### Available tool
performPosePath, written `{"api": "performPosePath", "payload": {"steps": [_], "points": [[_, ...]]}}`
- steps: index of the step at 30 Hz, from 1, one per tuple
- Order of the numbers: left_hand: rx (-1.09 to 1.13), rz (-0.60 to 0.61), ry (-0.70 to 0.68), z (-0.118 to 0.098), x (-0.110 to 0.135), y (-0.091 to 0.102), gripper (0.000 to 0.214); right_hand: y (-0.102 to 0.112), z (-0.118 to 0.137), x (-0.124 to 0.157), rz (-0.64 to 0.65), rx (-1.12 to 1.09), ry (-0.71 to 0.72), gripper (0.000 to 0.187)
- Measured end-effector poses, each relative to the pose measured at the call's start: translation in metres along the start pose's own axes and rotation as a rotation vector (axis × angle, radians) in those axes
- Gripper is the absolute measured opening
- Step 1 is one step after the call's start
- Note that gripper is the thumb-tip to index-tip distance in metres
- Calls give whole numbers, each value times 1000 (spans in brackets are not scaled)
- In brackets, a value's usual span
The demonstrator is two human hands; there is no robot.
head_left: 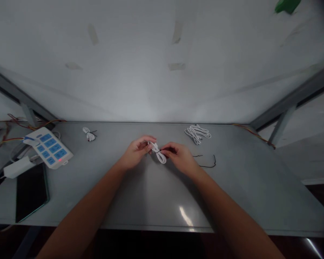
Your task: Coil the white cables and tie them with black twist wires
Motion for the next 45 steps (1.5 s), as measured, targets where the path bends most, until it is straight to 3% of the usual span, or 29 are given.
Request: {"api": "performPosePath", "payload": {"steps": [6,11,14,18,22,25,28,32,36,39,42,45], "points": [[183,-34,155,11,1,-2,30,2,8,5,68,-100,-32,15],[217,49,270,24,4,-12,34,10,18,7,-156,57,173,11],[117,191,320,26,9,-21,39,14,18,6,-306,72,251,11],[-1,414,323,14,16,-27,31,13,9,4,-399,135,266,13],[20,245,79,-5,13,-12,21,6,4,3,-384,208,246,13],[36,120,-35,-11,9,0,29,-1,9,5,-285,194,263,13],[-60,146,6,-13,8,0,35,-5,17,10,-241,114,290,12],[-202,295,42,-14,15,-17,41,0,23,13,-302,58,287,11],[-61,371,190,-3,23,-36,57,7,23,11,-367,93,299,12],[167,273,250,2,24,-39,77,10,18,9,-425,145,321,13],[294,103,127,-1,20,-32,86,8,12,6,-423,171,299,13],[205,45,-2,-7,17,-24,81,2,10,6,-373,142,271,13]]}}
Point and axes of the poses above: each hand's wrist, its own x-axis away from the middle knuckle, its own y-axis out of the back of the hand, z = x × y, the point moved 2 cm from there along -x, towards the middle knuckle, and after that the axes turned 4 degrees about -y, right-handed, at the moved point
